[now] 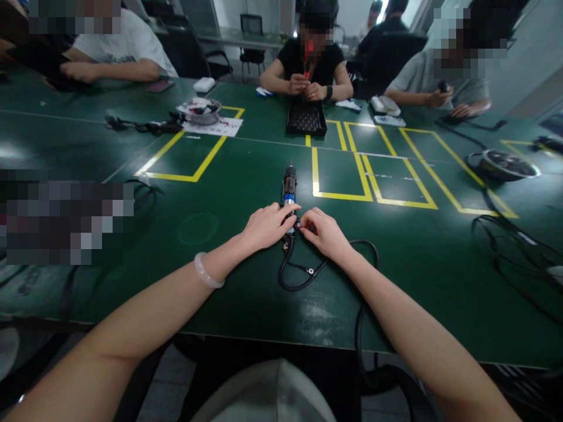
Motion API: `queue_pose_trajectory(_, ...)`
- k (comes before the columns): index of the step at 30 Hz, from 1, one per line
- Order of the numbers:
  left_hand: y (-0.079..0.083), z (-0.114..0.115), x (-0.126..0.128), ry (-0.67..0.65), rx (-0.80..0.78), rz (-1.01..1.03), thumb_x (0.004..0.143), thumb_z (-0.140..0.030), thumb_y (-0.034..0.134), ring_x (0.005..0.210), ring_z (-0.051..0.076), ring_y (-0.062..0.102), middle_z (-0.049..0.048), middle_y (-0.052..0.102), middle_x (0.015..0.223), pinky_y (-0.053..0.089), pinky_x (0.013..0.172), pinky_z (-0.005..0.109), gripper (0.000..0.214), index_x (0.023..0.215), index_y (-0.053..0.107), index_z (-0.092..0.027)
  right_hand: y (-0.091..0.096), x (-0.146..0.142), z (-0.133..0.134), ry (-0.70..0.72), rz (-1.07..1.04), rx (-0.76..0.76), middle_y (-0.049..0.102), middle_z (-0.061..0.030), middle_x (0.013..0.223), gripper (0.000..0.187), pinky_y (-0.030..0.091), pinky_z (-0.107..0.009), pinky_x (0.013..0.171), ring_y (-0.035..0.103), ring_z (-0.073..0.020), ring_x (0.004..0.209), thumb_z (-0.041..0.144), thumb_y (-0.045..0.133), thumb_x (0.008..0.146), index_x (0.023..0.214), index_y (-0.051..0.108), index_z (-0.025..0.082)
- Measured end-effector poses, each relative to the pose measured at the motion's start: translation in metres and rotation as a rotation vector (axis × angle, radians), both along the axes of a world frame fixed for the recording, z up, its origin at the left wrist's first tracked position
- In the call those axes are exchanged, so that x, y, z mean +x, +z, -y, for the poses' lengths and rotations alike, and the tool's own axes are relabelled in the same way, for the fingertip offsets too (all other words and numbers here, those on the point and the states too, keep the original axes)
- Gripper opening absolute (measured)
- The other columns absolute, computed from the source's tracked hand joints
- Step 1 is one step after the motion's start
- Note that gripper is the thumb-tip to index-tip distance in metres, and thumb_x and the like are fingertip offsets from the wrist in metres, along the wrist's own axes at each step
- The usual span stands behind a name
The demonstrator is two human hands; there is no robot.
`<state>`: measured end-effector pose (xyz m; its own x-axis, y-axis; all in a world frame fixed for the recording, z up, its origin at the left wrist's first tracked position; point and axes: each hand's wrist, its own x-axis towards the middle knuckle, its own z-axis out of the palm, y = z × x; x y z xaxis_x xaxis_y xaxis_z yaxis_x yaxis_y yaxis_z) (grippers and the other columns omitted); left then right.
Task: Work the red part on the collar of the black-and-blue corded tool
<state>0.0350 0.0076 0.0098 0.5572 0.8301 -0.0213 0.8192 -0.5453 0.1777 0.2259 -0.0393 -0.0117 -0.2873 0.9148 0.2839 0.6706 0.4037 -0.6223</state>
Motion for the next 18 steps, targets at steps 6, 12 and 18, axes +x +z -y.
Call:
queue_pose_trajectory(6,-0.006,-0.001,-0.002,0.002,0.02,0.014,0.104,-0.052,0.024,0.102,0.029,0.066,0.008,0.062,0.115,0.051,0.086,0.041,0.05,0.149,0.043,-0.041,-0.001,0.003,0.0,-0.007,-0.083,-0.013,0.059,-0.0043,0.095,0.009,0.047,-0.029,0.078,0.059,-0.0164,0.082,0.014,0.061,0.084,0.089,0.066,0.02)
queue_pose_trajectory(12,0.0,0.002,-0.001,-0.005,-0.003,0.016,0.103,-0.054,0.027,0.104,0.029,0.065,0.0093,0.061,0.115,0.05,0.087,0.041,0.051,0.15,0.042,-0.038,0.004,0.003,0.002,-0.057,-0.158,-0.139,0.068,-0.0016,0.08,0.01,0.048,-0.028,0.069,0.061,-0.0147,0.068,0.023,0.061,0.086,0.09,0.07,0.019)
queue_pose_trajectory(18,0.006,0.006,0.002,0.018,-0.01,-0.027,0.098,-0.061,0.038,0.106,0.031,0.064,0.0111,0.059,0.113,0.049,0.089,0.042,0.057,0.149,0.043,-0.035,0.006,0.001,0.004,-0.077,-0.315,-0.222,0.069,-0.0004,0.075,0.008,0.049,-0.028,0.066,0.064,-0.0148,0.066,0.028,0.061,0.084,0.086,0.061,0.02)
